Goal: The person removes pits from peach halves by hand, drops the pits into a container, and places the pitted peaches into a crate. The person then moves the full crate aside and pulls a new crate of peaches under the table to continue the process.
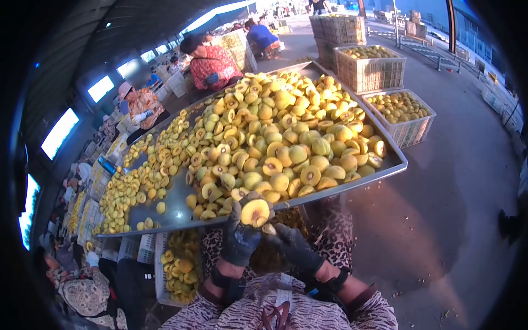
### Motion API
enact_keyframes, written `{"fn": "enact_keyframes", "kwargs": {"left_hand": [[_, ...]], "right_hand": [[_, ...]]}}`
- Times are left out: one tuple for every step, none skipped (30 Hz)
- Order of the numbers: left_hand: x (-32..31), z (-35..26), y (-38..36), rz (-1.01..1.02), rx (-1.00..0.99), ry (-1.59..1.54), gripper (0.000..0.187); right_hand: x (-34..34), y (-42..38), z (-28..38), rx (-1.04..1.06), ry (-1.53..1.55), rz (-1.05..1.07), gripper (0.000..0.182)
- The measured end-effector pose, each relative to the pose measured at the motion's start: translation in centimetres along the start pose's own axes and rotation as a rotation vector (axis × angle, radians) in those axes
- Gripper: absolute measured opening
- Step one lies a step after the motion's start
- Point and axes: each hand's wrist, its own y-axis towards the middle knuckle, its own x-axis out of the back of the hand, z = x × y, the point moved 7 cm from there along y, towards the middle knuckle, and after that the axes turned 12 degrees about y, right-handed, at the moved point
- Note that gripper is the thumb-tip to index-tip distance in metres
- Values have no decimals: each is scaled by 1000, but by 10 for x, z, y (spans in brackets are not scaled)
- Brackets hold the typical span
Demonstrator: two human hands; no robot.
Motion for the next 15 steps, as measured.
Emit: {"fn": "enact_keyframes", "kwargs": {"left_hand": [[-4, 1, -3, -24, 103, -190, 55], [-8, 0, -2, -48, 184, -386, 55], [-5, -2, -2, -63, 196, -381, 55], [-8, -2, -2, -21, 239, -521, 56], [-12, -3, -3, 20, 278, -665, 57], [-17, -5, -4, 62, 315, -811, 58], [-17, -4, -6, -5, 359, -801, 57], [-17, 1, -8, -14, 359, -805, 57], [-13, 6, -6, -37, 298, -736, 56], [-10, 1, -4, -63, 233, -668, 54], [-10, -4, -6, -104, 253, -706, 53], [-9, -3, -6, -119, 250, -712, 53], [-4, -6, -6, -147, 184, -575, 52], [0, -9, -7, -178, 119, -434, 52], [8, 17, -8, -316, 120, -393, 51]], "right_hand": [[-3, -4, -2, -35, 24, 19, 19], [0, -4, 3, -33, -19, 1, 19], [1, -3, 9, -25, -65, -22, 18], [0, -2, 15, -33, -60, -13, 18], [-1, -2, 25, 4, -79, -13, 19], [-2, -1, 32, 41, -98, -12, 19], [-5, 2, 35, 36, -73, -11, 21], [-9, 3, 31, 30, -75, -3, 21], [-11, 5, 29, 81, -79, -12, 22], [-13, 8, 30, 134, -84, -16, 23], [-16, 10, 30, 131, -89, 0, 23], [-20, 12, 30, 118, -39, 9, 25], [-25, 12, 29, 103, 12, 20, 27], [-28, 13, 28, 97, 9, 40, 27], [-29, 14, 27, 117, -7, 56, 28]]}}
